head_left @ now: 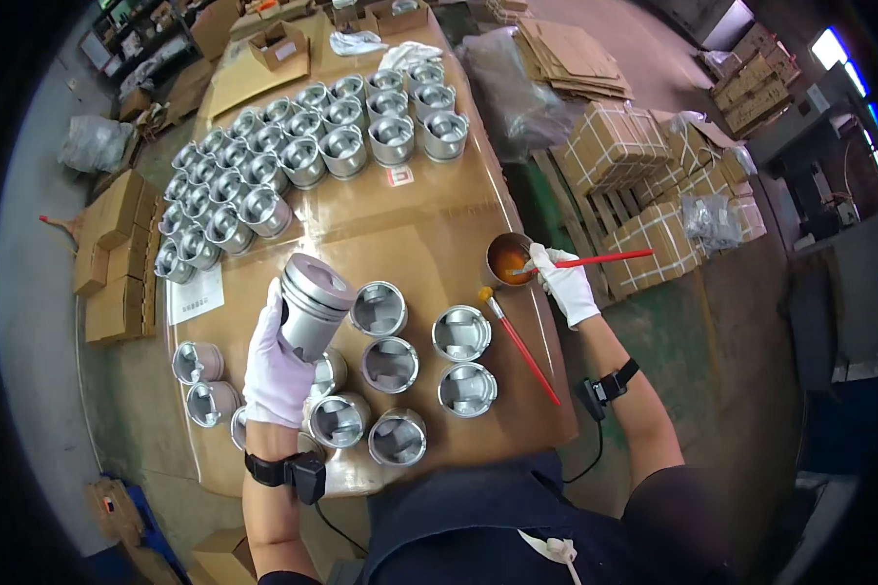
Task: The person picks up small metal cans from a bin and places them on a cardboard-covered table. Using a red paintbrush and a small container of orange paint, the person applies paint to the rim of each can. The person then moves a stack of cardboard sheets to a different location before returning to the table to continue painting more cans.
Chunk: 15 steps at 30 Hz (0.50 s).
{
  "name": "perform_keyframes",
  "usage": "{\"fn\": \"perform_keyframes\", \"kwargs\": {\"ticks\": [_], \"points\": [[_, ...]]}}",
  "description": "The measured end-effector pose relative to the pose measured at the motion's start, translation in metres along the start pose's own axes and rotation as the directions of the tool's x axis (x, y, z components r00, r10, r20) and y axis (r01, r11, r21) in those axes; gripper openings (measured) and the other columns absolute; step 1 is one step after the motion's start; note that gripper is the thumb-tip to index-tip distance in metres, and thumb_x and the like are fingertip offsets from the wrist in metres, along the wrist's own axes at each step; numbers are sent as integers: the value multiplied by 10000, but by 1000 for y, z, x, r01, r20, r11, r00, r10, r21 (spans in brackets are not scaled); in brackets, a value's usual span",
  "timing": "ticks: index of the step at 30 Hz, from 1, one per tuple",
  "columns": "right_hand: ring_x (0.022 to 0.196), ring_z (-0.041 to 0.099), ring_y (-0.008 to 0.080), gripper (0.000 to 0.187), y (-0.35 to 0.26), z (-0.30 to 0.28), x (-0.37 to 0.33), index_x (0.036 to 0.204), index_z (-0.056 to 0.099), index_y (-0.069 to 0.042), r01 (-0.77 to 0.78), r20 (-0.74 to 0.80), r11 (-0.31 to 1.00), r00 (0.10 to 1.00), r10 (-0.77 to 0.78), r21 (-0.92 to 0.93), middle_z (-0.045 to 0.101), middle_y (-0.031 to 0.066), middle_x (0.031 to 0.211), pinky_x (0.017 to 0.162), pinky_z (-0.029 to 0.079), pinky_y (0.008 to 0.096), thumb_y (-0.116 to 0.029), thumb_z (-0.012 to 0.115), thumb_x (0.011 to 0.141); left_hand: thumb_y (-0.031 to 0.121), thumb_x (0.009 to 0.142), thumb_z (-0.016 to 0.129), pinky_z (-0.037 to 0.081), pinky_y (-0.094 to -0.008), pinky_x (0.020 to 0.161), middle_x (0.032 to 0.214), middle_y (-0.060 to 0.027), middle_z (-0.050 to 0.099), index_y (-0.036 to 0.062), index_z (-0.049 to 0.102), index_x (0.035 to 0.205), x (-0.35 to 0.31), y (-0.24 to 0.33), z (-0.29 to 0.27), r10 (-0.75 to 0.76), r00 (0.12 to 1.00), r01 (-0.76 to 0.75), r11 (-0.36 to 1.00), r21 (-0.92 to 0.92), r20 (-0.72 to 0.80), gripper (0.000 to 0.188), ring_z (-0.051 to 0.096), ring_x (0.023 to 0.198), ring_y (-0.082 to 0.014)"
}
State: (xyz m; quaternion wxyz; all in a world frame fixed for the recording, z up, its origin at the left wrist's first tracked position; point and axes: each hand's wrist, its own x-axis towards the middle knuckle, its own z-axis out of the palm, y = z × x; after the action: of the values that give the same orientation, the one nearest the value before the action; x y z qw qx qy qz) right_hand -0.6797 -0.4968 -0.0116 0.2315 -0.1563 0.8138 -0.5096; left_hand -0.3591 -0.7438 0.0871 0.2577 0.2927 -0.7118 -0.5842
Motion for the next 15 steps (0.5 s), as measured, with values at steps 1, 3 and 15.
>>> {"fn": "perform_keyframes", "kwargs": {"ticks": [1,3,15], "points": [[558,492,79,502,4,-1,2,747,713,-36,16,-20,999,1000,-17,-45,551,-7,589,534,385,264,-470,568,954,-159,729,660,466,-347,1021,1391,-148,485,17,298,1481,6,-10,5,-41,999,41,998,-45,2,853,524,1244,-232],[555,475,86,511,15,0,8,740,720,-36,48,-52,990,997,-56,-135,535,-3,578,544,376,275,-460,549,967,-146,718,671,469,-340,1012,1373,-147,497,8,284,1484,13,-20,15,-19,1000,19,1000,9,23,872,531,1234,-233],[641,607,100,525,-94,54,-49,881,691,25,42,71,908,994,-79,416,668,63,720,631,484,239,-440,484,1011,279,962,523,476,-365,1004,1296,-135,575,39,448,1363,40,-31,53,-317,936,315,551,-773,155,474,583,1169,-257]]}}
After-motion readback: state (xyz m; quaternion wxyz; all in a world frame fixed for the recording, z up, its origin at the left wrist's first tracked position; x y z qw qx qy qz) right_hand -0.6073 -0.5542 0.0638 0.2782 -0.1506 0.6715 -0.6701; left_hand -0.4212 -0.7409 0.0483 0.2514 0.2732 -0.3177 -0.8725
